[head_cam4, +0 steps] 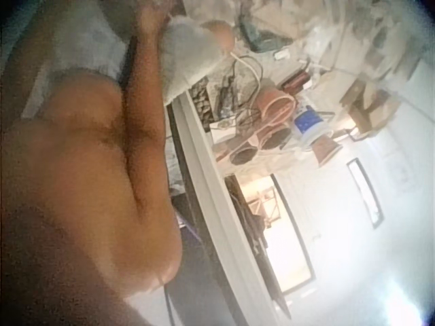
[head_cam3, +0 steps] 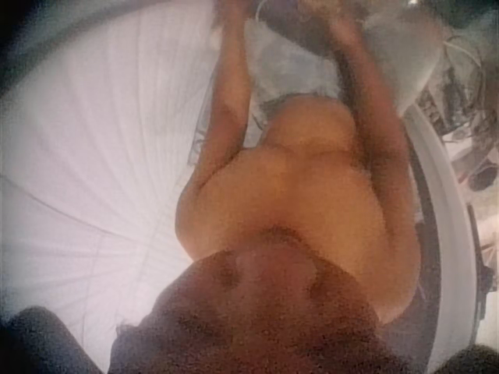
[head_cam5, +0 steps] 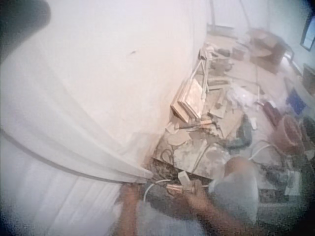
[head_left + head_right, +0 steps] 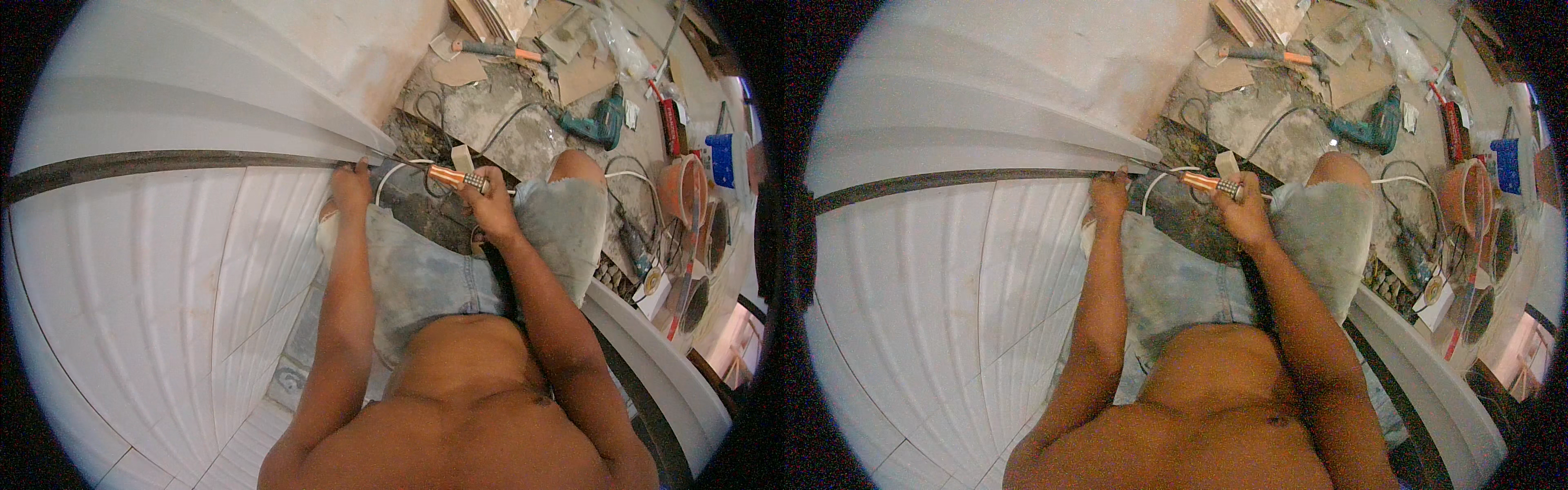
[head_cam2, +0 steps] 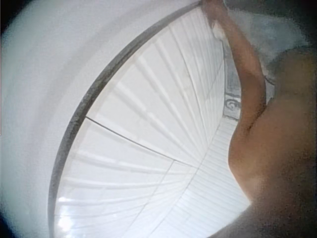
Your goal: The person installs a white wall panel by measuring the wall, marking positions, and securing the panel with screws using a screwdriver. The person sits on the floor during the task and uses a tape measure and screwdriver.
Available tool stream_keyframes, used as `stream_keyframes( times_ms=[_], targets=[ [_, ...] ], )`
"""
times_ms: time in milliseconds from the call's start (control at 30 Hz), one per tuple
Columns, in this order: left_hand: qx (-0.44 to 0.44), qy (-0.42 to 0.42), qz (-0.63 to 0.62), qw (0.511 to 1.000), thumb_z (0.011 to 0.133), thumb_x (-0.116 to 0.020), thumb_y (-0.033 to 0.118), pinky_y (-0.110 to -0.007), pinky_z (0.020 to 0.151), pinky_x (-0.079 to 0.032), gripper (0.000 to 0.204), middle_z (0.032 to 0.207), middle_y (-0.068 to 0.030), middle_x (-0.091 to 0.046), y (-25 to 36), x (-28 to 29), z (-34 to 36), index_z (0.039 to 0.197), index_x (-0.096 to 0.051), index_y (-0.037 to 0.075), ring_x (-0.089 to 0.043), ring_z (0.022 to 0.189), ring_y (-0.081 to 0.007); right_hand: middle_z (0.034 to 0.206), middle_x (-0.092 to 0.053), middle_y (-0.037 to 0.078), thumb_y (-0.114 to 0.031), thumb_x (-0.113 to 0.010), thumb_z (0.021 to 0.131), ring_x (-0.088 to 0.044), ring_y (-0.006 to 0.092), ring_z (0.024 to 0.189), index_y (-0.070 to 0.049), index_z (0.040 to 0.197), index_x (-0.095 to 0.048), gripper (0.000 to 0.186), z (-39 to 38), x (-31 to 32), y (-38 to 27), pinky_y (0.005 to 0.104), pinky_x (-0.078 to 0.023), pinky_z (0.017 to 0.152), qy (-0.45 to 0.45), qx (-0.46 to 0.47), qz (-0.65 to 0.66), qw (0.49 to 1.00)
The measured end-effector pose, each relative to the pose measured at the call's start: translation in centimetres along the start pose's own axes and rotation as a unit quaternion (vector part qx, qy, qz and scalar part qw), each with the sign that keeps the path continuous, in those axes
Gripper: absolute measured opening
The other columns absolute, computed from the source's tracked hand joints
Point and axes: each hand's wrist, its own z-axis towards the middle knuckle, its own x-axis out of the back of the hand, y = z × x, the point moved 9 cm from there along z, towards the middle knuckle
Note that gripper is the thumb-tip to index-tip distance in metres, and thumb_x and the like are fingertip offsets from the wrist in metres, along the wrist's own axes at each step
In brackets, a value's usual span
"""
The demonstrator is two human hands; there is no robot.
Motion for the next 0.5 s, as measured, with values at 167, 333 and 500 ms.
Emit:
stream_keyframes(
  times_ms=[167, 333, 500],
  targets=[
    [0.022, 0.004, -0.027, 0.999, 0.093, -0.059, 0.037, -0.050, 0.079, -0.048, 0.048, 0.081, -0.0292, -0.066, -1.7, -1.0, 0.2, 0.085, -0.067, -0.009, -0.064, 0.084, -0.0443, 0.084, -0.065, 0.015, -0.047, -0.064, 0.090, -0.064, 0.0282, 0.075, 0.003, 0.104, -0.057, 0.052, -0.1, -0.3, 4.9, 0.0400, -0.050, 0.068, -0.051, -0.190, -0.094, 0.976],
    [-0.055, 0.018, 0.038, 0.998, 0.093, -0.059, 0.039, -0.049, 0.077, -0.049, 0.049, 0.080, -0.0283, -0.067, 0.7, 0.7, 0.1, 0.081, -0.067, -0.008, -0.065, 0.083, -0.0448, 0.072, -0.058, 0.012, -0.046, -0.057, 0.095, -0.057, 0.0157, 0.059, 0.000, 0.109, -0.057, 0.048, 0.0, -0.3, 0.8, 0.0294, -0.047, 0.048, -0.002, 0.000, -0.020, 1.000],
    [0.102, -0.010, -0.045, 0.994, 0.093, -0.058, 0.040, -0.050, 0.081, -0.048, 0.050, 0.087, -0.0312, -0.067, -2.0, -0.3, -0.4, 0.081, -0.068, -0.008, -0.065, 0.089, -0.0454, 0.084, -0.065, 0.023, -0.045, -0.052, 0.097, -0.068, 0.0332, 0.082, 0.007, 0.103, -0.064, 0.054, -0.4, 0.0, 3.3, 0.0425, -0.051, 0.071, -0.006, -0.192, -0.008, 0.981]
  ],
)
